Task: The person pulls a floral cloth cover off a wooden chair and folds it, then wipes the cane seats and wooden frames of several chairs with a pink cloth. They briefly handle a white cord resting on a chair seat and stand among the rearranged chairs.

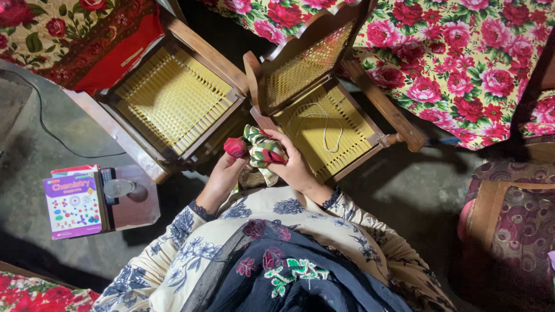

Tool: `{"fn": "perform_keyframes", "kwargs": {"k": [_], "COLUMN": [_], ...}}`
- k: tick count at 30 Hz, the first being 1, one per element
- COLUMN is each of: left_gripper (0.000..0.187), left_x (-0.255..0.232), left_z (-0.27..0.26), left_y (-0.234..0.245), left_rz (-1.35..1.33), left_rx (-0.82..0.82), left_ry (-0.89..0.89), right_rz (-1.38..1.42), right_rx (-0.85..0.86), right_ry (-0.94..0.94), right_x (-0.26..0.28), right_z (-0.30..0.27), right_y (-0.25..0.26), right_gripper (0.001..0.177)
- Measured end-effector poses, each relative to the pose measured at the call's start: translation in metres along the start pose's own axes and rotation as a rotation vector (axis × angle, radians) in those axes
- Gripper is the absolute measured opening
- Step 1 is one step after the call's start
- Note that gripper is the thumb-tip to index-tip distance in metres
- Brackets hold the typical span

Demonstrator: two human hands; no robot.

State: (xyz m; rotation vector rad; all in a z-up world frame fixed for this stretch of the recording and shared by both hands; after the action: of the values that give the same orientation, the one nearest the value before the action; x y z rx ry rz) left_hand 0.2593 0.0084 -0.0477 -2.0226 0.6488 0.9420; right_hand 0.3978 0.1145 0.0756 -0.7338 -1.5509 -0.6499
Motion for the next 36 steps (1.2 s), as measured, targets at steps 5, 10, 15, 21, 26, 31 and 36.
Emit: {"fn": "perform_keyframes", "kwargs": {"k": [5, 10, 15, 21, 26, 31, 36], "left_gripper": [0.023, 0.02, 0.015, 0.024, 0.024, 0.025, 0.036], "left_x": [-0.028, -0.039, 0.001, 0.059, 0.089, 0.104, 0.09], "left_z": [-0.037, -0.064, -0.082, -0.135, -0.188, -0.23, -0.253], "left_y": [-0.011, -0.024, -0.02, -0.016, -0.02, -0.036, -0.055], "left_rz": [-0.139, -0.297, -0.291, -0.11, 0.057, 0.092, 0.109], "left_rx": [-0.092, -0.097, -0.188, -0.261, -0.25, -0.229, -0.202], "left_ry": [-0.014, -0.048, -0.051, -0.042, -0.004, 0.031, -0.107], "right_rz": [0.038, 0.159, 0.307, 0.698, 0.557, 0.445, 0.329], "right_rx": [-0.034, -0.039, 0.02, 0.227, 0.246, 0.118, 0.055], "right_ry": [0.084, -0.092, -0.499, -0.785, -0.826, -0.812, -0.502], "right_x": [-0.009, -0.065, -0.116, -0.088, -0.08, -0.081, -0.063], "right_z": [-0.029, -0.053, -0.092, -0.148, -0.189, -0.223, -0.235], "right_y": [0.014, 0.034, 0.041, 0.01, 0.005, 0.017, 0.037], "right_gripper": [0.069, 0.058, 0.053, 0.057, 0.044, 0.03, 0.033]}}
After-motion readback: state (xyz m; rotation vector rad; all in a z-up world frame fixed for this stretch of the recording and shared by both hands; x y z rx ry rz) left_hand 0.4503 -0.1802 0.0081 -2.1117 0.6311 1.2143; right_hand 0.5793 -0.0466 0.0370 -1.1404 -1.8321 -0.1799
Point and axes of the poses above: each hand's wrist, its own z-axis towards the middle knuckle, its own y-axis out of the back of the hand, x = y × z, the point moved 5 cm from there along z, towards the middle knuckle, and after that the axes turned 10 degrees about -x, right-handed, at the moved point
